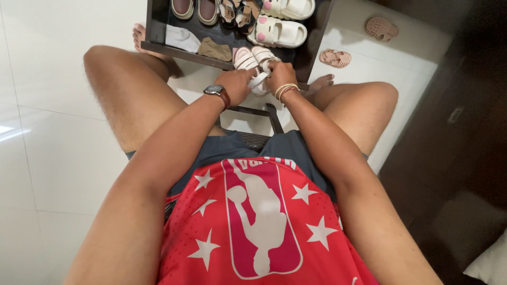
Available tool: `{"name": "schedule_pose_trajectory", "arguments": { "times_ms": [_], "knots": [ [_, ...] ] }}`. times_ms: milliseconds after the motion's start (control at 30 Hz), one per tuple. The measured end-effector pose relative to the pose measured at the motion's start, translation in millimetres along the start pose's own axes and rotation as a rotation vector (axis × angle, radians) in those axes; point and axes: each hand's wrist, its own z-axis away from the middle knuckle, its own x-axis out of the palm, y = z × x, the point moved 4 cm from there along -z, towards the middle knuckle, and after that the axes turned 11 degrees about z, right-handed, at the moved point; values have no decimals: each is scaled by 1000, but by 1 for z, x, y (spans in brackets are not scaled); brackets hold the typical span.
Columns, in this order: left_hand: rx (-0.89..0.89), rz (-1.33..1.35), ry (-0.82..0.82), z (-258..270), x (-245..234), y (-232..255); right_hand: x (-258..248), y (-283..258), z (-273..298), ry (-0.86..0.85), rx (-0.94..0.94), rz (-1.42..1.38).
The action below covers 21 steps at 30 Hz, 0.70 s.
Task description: The person is organizing a variety of shoes, sandals, and socks into a wooden drawer while sitting on a stool.
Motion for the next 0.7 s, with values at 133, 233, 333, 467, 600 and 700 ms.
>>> {"name": "schedule_pose_trajectory", "arguments": {
  "times_ms": [133, 233, 333, 467, 600, 700],
  "knots": [
    [-13, -165, 276, -10, -6, -12, -30, -1, 2, 48, -7, 71],
    [-165, -355, 242, -13, 1, -24, -41, 4, -7, 118, -50, 166],
    [-430, -480, -128, -24, 16, -40, -53, -8, -18, 287, -227, 233],
    [-479, -498, -458, -16, 6, -24, -68, -55, -39, 420, -461, 285],
    [-493, -459, -492, -20, 11, -25, -33, -108, -79, 487, -711, 254],
    [-522, -419, -524, -30, 20, -31, 4, -149, -103, 363, -764, 272]
  ]
}}
